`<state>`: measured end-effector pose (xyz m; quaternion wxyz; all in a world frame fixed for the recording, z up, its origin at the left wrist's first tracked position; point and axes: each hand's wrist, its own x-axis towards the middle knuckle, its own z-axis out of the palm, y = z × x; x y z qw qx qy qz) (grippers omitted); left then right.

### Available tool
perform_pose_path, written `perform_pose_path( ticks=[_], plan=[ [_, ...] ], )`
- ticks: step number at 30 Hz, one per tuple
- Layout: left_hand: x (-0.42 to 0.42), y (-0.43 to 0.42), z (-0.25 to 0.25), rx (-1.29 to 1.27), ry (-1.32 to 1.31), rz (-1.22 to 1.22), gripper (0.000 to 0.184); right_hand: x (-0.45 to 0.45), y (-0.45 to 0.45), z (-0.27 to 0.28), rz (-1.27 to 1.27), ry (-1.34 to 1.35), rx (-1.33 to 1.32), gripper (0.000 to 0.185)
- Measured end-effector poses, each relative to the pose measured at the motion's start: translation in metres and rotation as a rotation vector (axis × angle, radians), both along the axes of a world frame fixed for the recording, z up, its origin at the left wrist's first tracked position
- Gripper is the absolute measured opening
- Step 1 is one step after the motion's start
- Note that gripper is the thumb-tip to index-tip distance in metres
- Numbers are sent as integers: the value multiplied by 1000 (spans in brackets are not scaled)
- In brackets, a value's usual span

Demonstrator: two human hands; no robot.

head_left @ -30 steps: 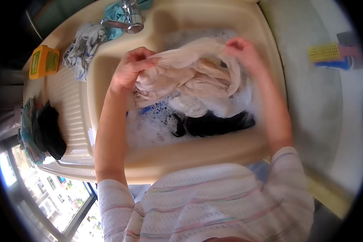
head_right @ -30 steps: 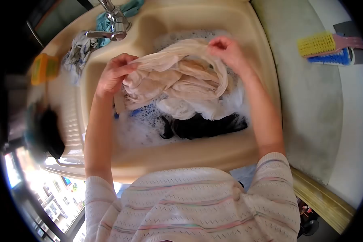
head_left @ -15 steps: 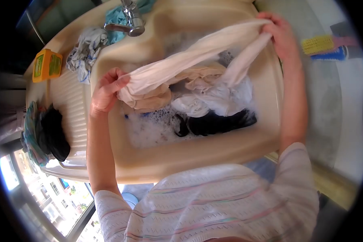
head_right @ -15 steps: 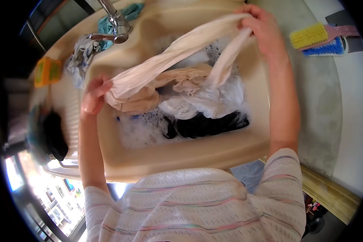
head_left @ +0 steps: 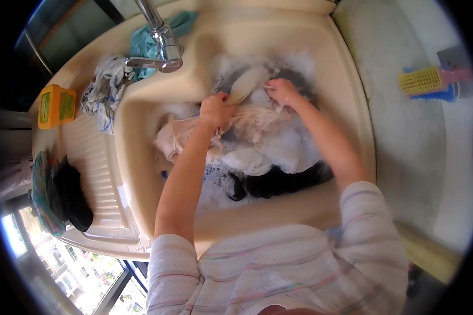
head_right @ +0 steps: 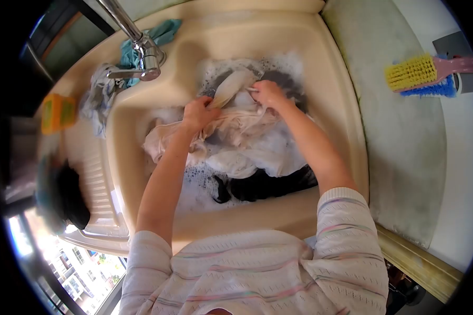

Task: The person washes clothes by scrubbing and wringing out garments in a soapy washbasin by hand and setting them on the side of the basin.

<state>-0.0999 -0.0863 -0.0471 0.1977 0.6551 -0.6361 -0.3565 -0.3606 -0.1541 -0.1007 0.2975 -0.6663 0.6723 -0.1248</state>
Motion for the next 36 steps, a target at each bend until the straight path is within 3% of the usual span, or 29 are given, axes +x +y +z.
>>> perform_pose_path(
  ticks=[1, 2, 3, 4, 5, 8, 9, 10, 12, 14, 16, 17, 18, 21, 23, 24, 25, 28, 29, 30, 33, 34, 35, 36],
  plan=[
    [-5, -4, 0, 163, 99, 45, 36, -5, -1, 5, -23, -124, -35, 36],
    [2, -7, -16, 234, 450, 112, 35, -28, -25, 6, -215, -72, 134, 34],
    [15, -9, -41, 305, 797, 177, 35, -51, -31, 7, -248, -468, 135, 30],
    [22, -11, -55, 376, 1141, 240, 35, -39, -29, 13, -278, -658, 59, 28],
    [16, -11, -50, 429, 1292, 311, 35, -15, -26, 18, -306, -846, -21, 25],
    [-9, -8, -26, 545, 1641, 487, 37, 58, -23, 10, 147, -445, 183, 36],
    [-10, -6, -25, 560, 1685, 519, 39, 94, 9, 44, 253, -365, 38, 29],
    [-9, -4, -25, 577, 1729, 556, 41, 121, 34, 40, 428, -201, -426, 26],
    [-7, -1, -63, 566, 1733, 581, 38, 160, 94, 68, 508, -363, -543, 18],
    [-11, 3, -79, 572, 1727, 638, 33, 166, 87, 49, 440, -285, -734, 12],
    [-27, 19, -78, 602, 1687, 733, 27, 160, 49, -9, 248, -147, -210, 12],
    [-29, 24, -77, 614, 1662, 775, 23, 156, 40, -30, 164, -262, -175, 13],
    [-23, 24, -74, 579, 1648, 780, 24, 154, 34, -26, 75, -381, -142, 14],
    [-20, 28, -73, 481, 1653, 824, 27, 154, 70, 22, 168, -216, -297, 15],
    [-24, 24, -120, 376, 1698, 693, 27, 163, 98, 45, 339, -257, -407, 19],
    [-24, 23, -142, 327, 1709, 624, 27, 157, 87, 36, 332, -396, -443, 18],
    [-24, 21, -164, 278, 1721, 556, 28, 143, 65, 29, 296, -316, -367, 19],
    [-11, 2, -35, 356, 1240, 574, 31, 84, -8, 22, 162, 18, -341, 31],
    [-1, -4, -13, 334, 1088, 528, 34, 65, -18, 27, 137, -17, -319, 35],
    [8, -4, -18, 266, 937, 444, 35, 46, -28, 34, 111, -47, -305, 39],
    [19, -3, -45, 125, 567, 243, 36, 0, -45, -15, -196, -241, -241, 46],
    [9, -3, -58, 120, 514, 194, 35, 8, -33, -23, -91, -136, -65, 48],
    [-1, -5, -65, 113, 460, 144, 33, 31, -14, -14, 45, 40, -198, 40],
    [-10, -3, -40, 323, 772, 284, 27, 30, -12, -13, 134, 116, -188, 34]
  ],
)
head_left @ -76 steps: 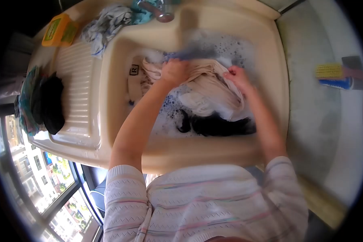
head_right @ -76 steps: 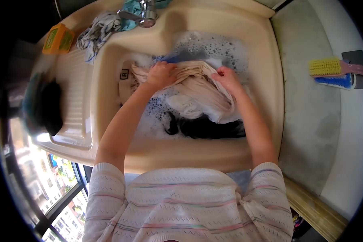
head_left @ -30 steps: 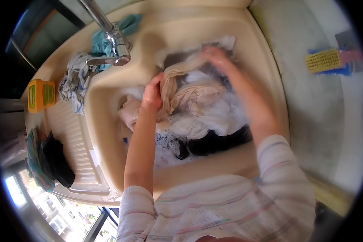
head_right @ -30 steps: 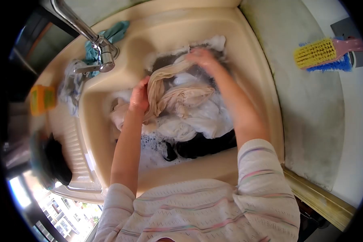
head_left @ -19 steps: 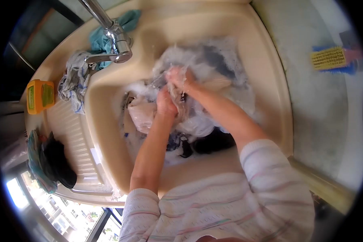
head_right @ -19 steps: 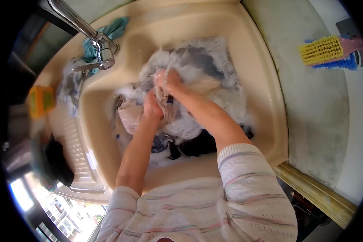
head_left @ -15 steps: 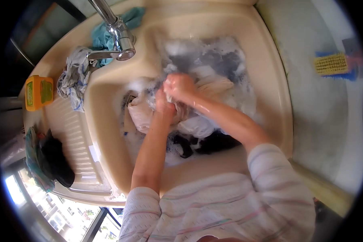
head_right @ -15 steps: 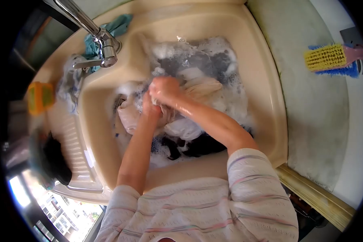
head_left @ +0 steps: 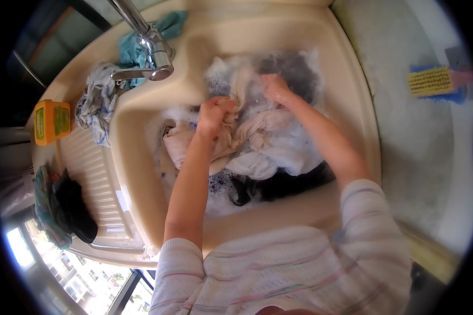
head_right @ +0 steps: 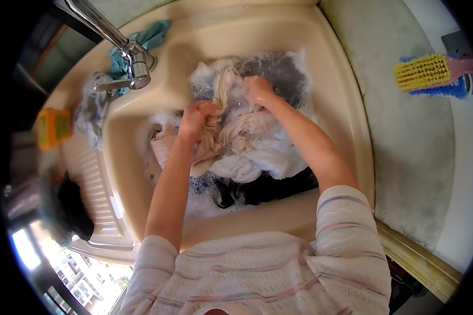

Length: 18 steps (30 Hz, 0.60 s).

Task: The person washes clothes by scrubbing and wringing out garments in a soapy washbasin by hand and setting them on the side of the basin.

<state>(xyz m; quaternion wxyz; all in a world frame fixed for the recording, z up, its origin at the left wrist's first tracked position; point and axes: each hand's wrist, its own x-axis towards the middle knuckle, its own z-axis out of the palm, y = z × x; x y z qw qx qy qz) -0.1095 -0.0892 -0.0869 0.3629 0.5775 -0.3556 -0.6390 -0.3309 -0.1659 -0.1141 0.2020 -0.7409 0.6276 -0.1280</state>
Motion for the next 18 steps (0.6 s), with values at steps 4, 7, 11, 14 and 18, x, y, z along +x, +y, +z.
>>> perform_pose_path(
  ticks=[4, 7, 11, 14, 18],
  plan=[
    [24, 0, -19, 320, 658, 311, 25, -45, -24, 21, -326, -739, 348, 17],
    [7, -5, -26, 357, 874, 393, 29, 8, -16, 7, 122, -1041, 301, 14],
    [2, 0, -49, -98, 1140, 172, 35, 110, 76, 53, 347, -396, -234, 24],
    [-24, 16, -59, -549, 1174, 124, 35, 110, 70, 38, 313, -615, -379, 27],
    [6, -16, 13, -164, 283, 203, 37, 35, 9, 44, -15, -179, -332, 36]
  ],
)
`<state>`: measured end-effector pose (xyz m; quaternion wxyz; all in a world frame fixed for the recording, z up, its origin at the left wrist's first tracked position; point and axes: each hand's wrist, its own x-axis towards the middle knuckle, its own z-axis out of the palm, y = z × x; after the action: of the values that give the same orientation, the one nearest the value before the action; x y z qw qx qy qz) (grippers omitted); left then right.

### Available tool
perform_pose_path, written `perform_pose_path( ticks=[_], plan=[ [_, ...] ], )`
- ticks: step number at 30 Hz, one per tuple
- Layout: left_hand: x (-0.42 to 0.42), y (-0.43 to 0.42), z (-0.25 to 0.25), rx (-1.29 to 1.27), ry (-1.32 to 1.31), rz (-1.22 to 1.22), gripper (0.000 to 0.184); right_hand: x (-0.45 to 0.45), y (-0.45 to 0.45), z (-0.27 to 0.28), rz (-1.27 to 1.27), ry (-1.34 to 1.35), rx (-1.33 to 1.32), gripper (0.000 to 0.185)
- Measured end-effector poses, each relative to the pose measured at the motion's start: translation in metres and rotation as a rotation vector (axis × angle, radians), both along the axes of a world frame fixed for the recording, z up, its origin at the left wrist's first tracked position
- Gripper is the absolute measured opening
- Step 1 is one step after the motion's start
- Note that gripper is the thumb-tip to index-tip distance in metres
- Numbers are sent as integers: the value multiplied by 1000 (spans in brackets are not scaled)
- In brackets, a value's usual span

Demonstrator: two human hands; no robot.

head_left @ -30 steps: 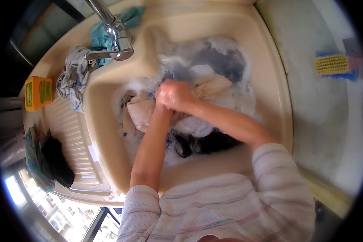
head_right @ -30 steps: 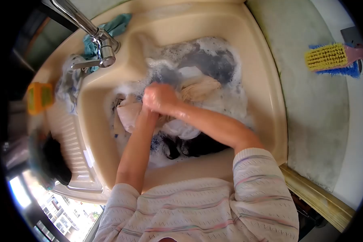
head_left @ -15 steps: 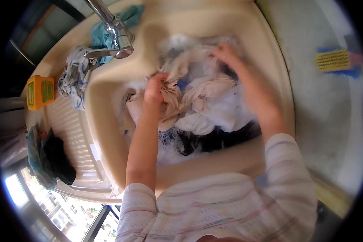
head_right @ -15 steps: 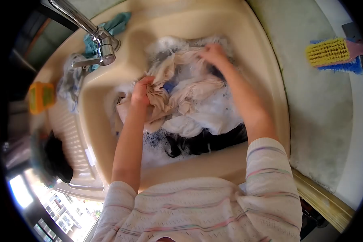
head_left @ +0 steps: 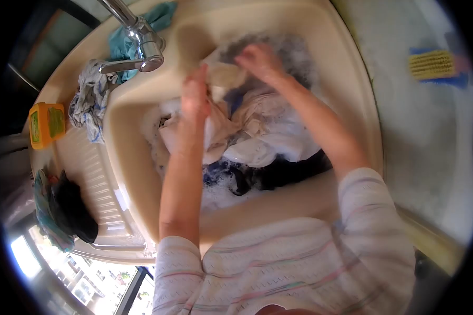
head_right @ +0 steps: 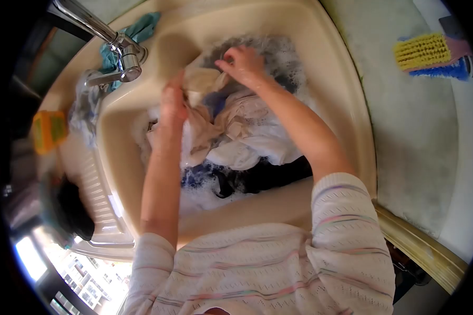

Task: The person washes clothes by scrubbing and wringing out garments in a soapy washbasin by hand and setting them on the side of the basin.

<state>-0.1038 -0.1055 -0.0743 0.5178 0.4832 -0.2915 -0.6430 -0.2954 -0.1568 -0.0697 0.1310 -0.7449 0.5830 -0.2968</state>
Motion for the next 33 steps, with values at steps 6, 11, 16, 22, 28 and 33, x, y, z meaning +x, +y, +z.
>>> perform_pose_path(
  ticks=[6, 11, 16, 22, 28, 33],
  plan=[
    [-15, 28, 36, -582, -1297, -404, 43, -85, 74, 17, -57, 332, 572, 38],
    [-26, 46, 3, -655, -1470, -695, 37, -93, 62, 43, 31, -69, 586, 31],
    [-4, 10, 22, 83, -8, -313, 20, -98, -12, 55, -173, -606, 390, 38],
    [-6, 15, -15, 137, 145, -221, 37, -1, -23, -78, 148, 67, 191, 44],
    [20, 25, -33, 274, 393, -78, 41, -65, -33, -26, -125, -733, 646, 34],
    [-6, 22, 1, 361, 594, 78, 40, 9, 6, -24, 230, -238, 435, 38]
  ],
)
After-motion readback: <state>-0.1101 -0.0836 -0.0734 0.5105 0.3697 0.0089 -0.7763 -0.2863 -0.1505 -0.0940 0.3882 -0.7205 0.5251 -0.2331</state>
